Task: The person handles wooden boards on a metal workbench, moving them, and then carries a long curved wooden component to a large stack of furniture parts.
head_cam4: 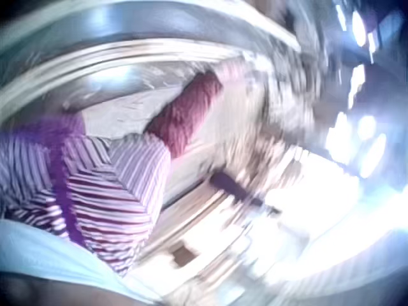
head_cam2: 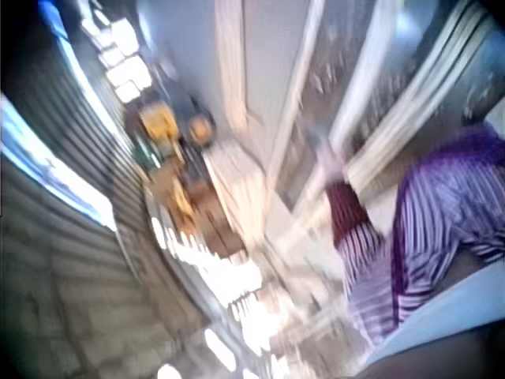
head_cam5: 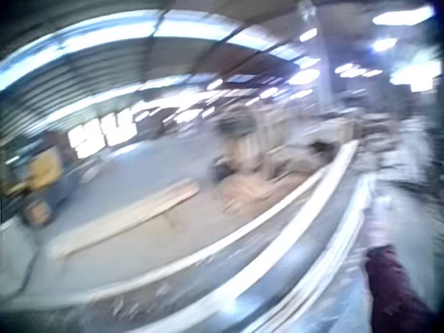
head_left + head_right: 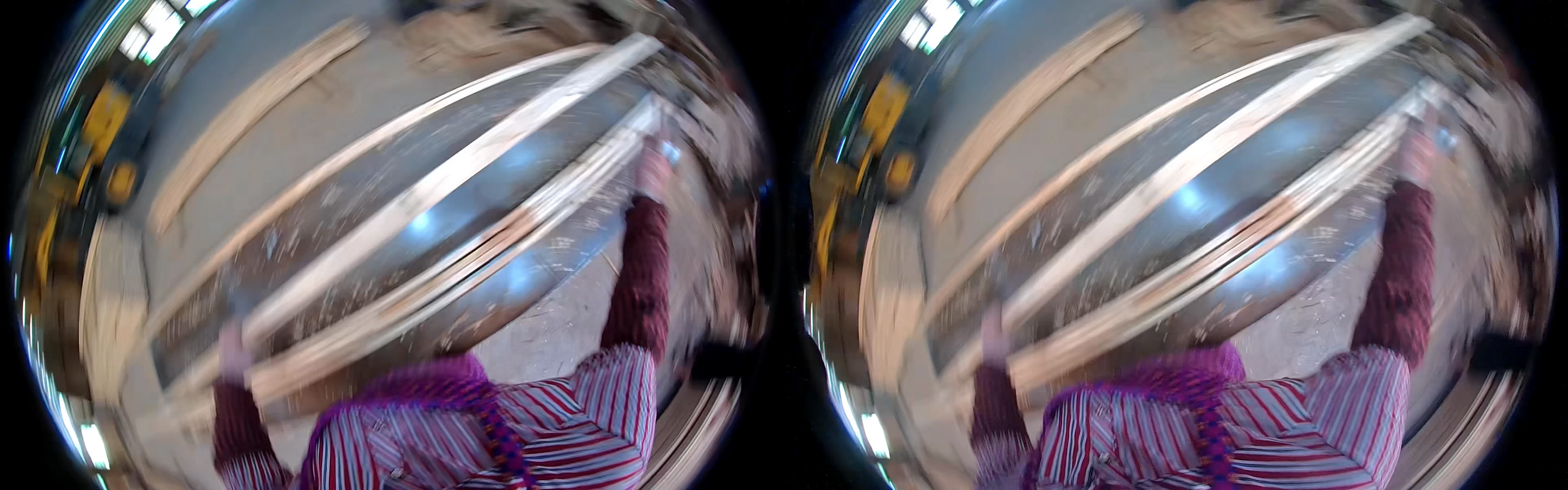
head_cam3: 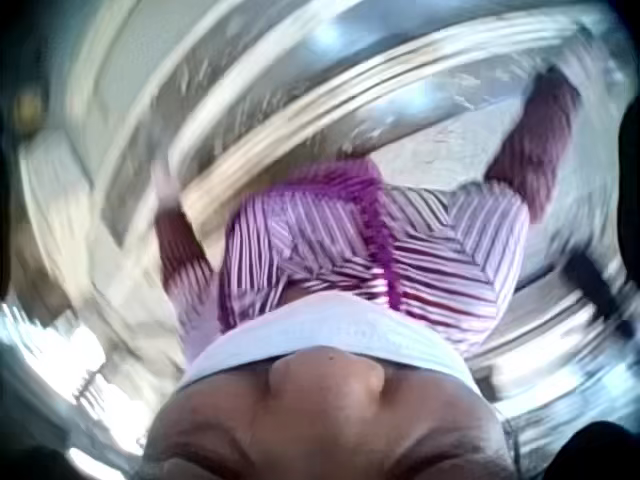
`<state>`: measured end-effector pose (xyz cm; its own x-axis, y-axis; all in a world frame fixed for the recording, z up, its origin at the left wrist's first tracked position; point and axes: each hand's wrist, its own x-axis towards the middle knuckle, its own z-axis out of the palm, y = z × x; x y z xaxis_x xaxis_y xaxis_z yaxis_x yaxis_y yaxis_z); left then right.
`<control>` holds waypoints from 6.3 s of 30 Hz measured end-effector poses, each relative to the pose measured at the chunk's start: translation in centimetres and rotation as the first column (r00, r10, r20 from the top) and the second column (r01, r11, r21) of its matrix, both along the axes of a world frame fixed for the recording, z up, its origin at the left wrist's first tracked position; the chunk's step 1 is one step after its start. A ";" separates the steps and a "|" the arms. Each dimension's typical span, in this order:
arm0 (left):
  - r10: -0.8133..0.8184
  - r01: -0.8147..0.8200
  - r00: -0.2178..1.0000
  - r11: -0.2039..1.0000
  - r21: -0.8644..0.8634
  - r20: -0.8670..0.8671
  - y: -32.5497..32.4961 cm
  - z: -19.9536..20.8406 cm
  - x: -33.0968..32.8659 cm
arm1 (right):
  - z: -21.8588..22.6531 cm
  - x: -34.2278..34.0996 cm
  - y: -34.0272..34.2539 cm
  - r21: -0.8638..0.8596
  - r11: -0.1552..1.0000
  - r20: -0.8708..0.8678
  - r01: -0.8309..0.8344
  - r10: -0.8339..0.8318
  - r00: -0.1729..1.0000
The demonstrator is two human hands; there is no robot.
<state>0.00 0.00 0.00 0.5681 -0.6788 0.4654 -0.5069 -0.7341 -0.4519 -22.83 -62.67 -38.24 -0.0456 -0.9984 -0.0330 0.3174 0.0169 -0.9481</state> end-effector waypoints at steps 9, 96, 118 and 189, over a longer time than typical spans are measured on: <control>0.222 -0.349 0.645 0.937 -0.024 -0.731 -4.2 -30.0 -7.2 | 4.0 1.9 22.4 -0.076 0.842 -0.002 -0.534 0.536 0.844; -0.230 -0.355 -0.242 0.925 -0.134 -0.943 17.1 -35.1 -1.0 | 0.5 3.2 49.6 0.243 0.463 -0.076 -0.853 0.885 0.459; -0.139 -0.436 -0.314 0.900 0.012 -0.939 12.6 -39.5 -5.3 | 0.7 9.4 48.0 0.488 -0.167 -0.873 -0.857 -0.096 -0.478; 0.014 -0.012 0.311 1.000 0.011 -0.950 7.4 -42.5 -18.9 | -5.4 -3.2 43.0 0.587 -0.262 -0.776 -0.766 -0.450 -0.442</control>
<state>-18.92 7.38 -42.49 0.6267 -0.6674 -0.4023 -0.5786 -0.7443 0.3334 -26.06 -19.64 -43.65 0.8003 0.2534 -0.5434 0.2896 -0.9569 -0.0196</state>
